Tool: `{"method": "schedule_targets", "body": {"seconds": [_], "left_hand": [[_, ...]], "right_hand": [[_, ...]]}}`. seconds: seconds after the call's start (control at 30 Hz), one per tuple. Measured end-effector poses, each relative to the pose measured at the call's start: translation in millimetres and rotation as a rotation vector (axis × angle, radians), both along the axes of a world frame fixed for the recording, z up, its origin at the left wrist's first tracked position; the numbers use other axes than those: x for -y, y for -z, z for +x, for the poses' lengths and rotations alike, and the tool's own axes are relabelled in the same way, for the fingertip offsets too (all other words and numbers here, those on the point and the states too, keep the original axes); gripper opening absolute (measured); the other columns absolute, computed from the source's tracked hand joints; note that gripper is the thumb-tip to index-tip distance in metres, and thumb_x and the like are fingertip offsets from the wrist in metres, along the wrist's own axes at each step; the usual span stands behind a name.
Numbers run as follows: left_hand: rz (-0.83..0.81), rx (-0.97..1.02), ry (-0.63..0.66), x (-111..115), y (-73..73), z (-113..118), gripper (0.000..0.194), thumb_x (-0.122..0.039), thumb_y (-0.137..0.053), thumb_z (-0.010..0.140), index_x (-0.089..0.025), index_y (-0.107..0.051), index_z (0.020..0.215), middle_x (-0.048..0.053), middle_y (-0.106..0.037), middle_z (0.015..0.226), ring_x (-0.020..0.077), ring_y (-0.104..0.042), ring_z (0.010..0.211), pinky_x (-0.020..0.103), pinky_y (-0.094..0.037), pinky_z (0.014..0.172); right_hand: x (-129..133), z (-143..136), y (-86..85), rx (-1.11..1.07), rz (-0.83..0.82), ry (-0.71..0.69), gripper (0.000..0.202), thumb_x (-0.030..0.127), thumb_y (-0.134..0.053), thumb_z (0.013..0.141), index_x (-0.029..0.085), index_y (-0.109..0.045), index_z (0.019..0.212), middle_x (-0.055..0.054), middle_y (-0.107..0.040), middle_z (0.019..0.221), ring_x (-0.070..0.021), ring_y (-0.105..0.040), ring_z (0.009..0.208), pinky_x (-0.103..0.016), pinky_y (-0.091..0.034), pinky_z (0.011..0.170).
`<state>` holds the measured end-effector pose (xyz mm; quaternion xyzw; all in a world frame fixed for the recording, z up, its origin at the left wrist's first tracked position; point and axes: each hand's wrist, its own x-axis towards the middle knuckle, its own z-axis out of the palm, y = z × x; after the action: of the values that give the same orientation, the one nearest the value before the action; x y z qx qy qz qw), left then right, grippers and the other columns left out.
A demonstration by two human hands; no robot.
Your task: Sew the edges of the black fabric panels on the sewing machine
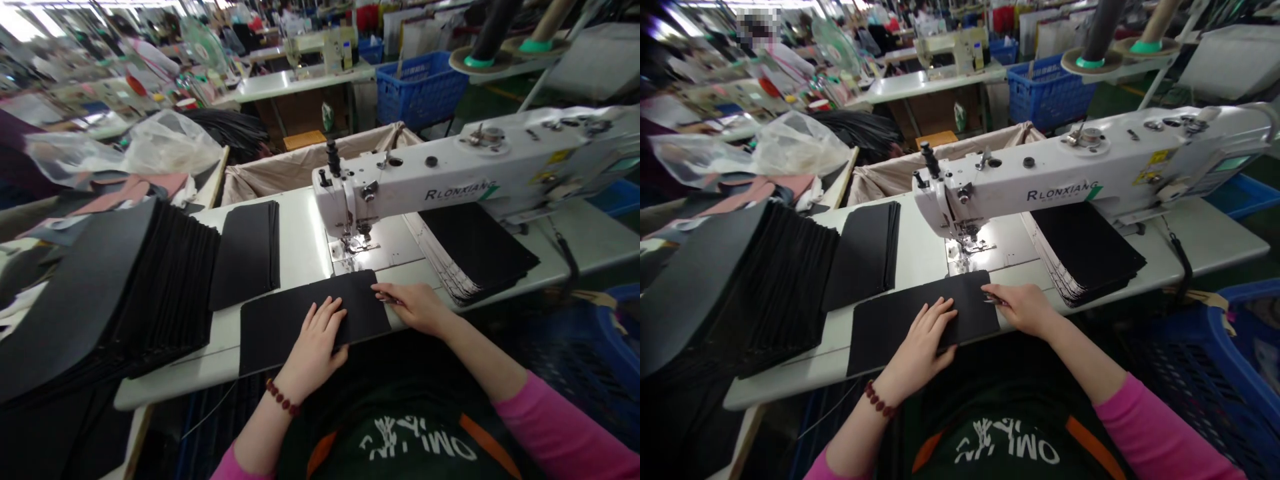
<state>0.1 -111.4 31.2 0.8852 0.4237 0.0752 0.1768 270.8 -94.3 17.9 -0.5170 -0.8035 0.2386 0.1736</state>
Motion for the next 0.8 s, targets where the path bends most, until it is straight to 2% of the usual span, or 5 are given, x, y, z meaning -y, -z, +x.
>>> {"method": "schedule_targets", "body": {"seconds": [0.17, 0.37, 0.5, 0.63, 0.8], "left_hand": [[-0.005, 0.116, -0.005, 6.3, 13.1, 49.8, 0.050, -0.026, -0.066, 0.086, -0.026, -0.049, 0.133, 0.008, -0.055, 0.127, 0.0276, -0.050, 0.117, 0.045, -0.042, 0.098], [-0.073, 0.240, -0.046, 9.8, 20.8, 72.6, 0.009, -0.028, -0.058, 0.093, -0.026, -0.066, 0.096, 0.003, -0.063, 0.098, 0.0219, -0.054, 0.096, 0.039, -0.042, 0.085], [-0.158, 0.270, -0.049, 5.1, 14.6, 71.7, 0.006, -0.021, -0.058, 0.092, -0.024, -0.063, 0.090, 0.001, -0.063, 0.096, 0.0202, -0.054, 0.093, 0.037, -0.040, 0.083], [-0.195, 0.302, -0.061, 4.5, 9.2, 70.8, 0.007, -0.017, -0.057, 0.089, -0.023, -0.059, 0.088, 0.001, -0.062, 0.095, 0.0194, -0.055, 0.092, 0.036, -0.040, 0.083], [-0.201, 0.319, -0.096, 6.1, 10.3, 70.7, 0.007, -0.016, -0.056, 0.088, -0.022, -0.057, 0.086, 0.001, -0.062, 0.092, 0.0191, -0.056, 0.087, 0.035, -0.041, 0.080]], "right_hand": [[32.7, 12.0, 2.4, -0.210, 0.024, 0.173, 0.045, 0.018, -0.045, 0.091, 0.027, -0.049, 0.136, -0.003, -0.067, 0.121, -0.0178, -0.064, 0.105, -0.030, -0.048, 0.089], [70.8, 15.8, 8.9, -0.228, -0.064, 0.389, 0.025, 0.035, -0.043, 0.097, 0.024, -0.058, 0.114, -0.003, -0.070, 0.099, -0.0178, -0.066, 0.086, -0.028, -0.049, 0.076], [84.6, 11.1, 5.6, -0.067, -0.134, 0.344, 0.021, 0.040, -0.043, 0.097, 0.023, -0.054, 0.102, 0.000, -0.066, 0.079, -0.0170, -0.063, 0.069, -0.027, -0.042, 0.062], [87.4, 2.9, -0.8, 0.076, -0.077, 0.261, 0.020, 0.038, -0.044, 0.096, 0.023, -0.053, 0.085, 0.001, -0.063, 0.075, -0.0160, -0.059, 0.063, -0.028, -0.033, 0.057], [81.7, -3.0, -6.7, 0.170, -0.042, 0.224, 0.023, 0.035, -0.043, 0.097, 0.022, -0.054, 0.082, 0.001, -0.063, 0.072, -0.0160, -0.058, 0.063, -0.030, -0.028, 0.056]]}}
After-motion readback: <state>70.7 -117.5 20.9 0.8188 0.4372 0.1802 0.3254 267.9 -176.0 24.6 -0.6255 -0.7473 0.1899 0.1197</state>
